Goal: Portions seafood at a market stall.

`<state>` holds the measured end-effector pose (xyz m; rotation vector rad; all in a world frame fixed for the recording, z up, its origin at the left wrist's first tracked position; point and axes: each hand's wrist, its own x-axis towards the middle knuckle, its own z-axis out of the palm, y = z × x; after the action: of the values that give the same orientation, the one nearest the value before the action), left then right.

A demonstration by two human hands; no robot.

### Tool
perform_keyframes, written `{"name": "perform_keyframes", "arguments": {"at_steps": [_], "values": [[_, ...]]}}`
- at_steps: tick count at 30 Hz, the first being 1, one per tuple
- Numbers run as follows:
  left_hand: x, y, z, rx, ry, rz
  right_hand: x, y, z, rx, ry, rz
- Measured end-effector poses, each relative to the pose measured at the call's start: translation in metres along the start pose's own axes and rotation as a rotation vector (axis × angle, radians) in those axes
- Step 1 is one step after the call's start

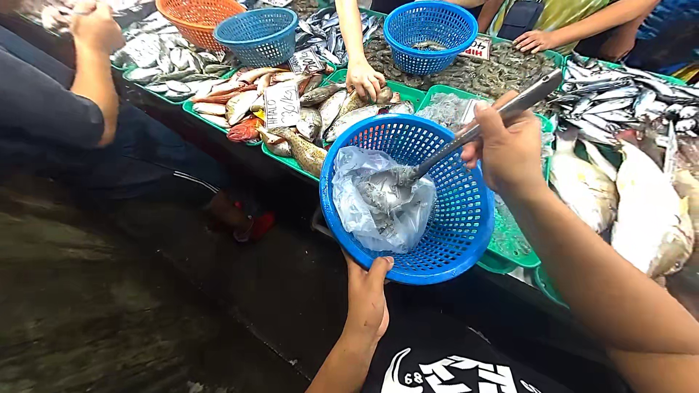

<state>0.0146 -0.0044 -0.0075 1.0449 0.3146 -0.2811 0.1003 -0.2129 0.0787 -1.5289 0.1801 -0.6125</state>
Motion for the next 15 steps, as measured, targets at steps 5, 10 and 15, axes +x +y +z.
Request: {"name": "perform_keyframes", "arguments": {"at_steps": [5,10,15], "values": [[0.002,-0.002,0.003,-0.016,0.009,-0.009,0.003,-0.007,-0.016,0.109,0.08,0.054],[0.004,-0.004,0.007,-0.041,0.034,-0.006,0.017,-0.024,-0.031,0.22,0.182,0.027],[0.006,-0.005,0.011,-0.07,0.034,0.041,0.034,-0.046,-0.055,0.256,0.27,0.045]]}}
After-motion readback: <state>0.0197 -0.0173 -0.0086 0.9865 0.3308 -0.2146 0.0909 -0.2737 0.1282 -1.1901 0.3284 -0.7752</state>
